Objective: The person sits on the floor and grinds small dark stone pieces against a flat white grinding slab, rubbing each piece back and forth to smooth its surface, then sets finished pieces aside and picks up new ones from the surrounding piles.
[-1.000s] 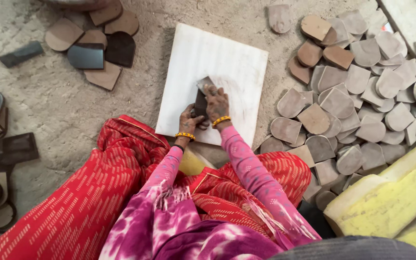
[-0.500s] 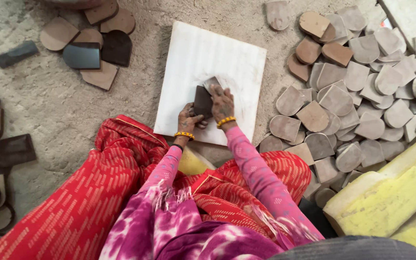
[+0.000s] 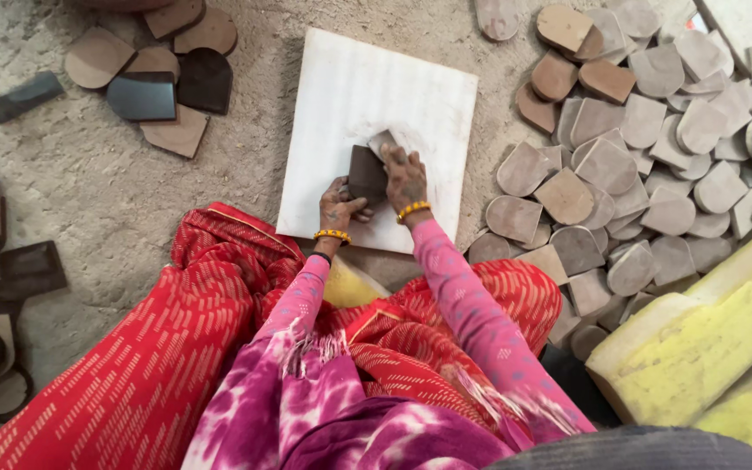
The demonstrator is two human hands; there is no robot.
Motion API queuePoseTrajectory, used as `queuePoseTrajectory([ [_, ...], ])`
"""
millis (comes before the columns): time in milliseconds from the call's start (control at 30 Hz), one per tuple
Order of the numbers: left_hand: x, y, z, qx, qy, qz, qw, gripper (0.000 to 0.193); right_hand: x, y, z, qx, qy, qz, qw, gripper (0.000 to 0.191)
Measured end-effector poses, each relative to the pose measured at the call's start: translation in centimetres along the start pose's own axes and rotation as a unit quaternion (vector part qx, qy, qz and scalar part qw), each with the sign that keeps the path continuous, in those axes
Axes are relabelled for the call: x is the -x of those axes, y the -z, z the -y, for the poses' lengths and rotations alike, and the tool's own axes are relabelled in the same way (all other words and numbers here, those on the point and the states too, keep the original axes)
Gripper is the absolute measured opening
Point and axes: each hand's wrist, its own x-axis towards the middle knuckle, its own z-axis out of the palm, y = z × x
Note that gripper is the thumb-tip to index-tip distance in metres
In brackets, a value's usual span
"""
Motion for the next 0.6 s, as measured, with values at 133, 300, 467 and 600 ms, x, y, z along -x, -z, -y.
queuePoseTrajectory([
  [133, 0.0, -0.1, 0.1, 0.019, -0.021, -0.003, 1.000, 0.055, 2.1, -0.9, 2.5, 0.005, 0.080, -0.096, 0.992, 0.050],
  [300, -0.2, 0.3, 0.8, 0.021, -0.004, 0.010, 1.000, 0.060, 5.4, 0.1, 2.1, -0.012, 0.080, -0.022, 0.996, 0.053],
  [467, -0.7, 0.4, 0.4, 0.013, 0.019, -0.010, 1.000, 0.057, -0.3, 0.4, 1.1, 0.003, 0.002, -0.016, 1.000, 0.040],
  [600, -0.8, 0.4, 0.6, -0.018, -0.033, -0.011, 0.999, 0.054, 1.9, 0.0, 3.9, -0.027, 0.067, -0.039, 0.997, 0.051],
])
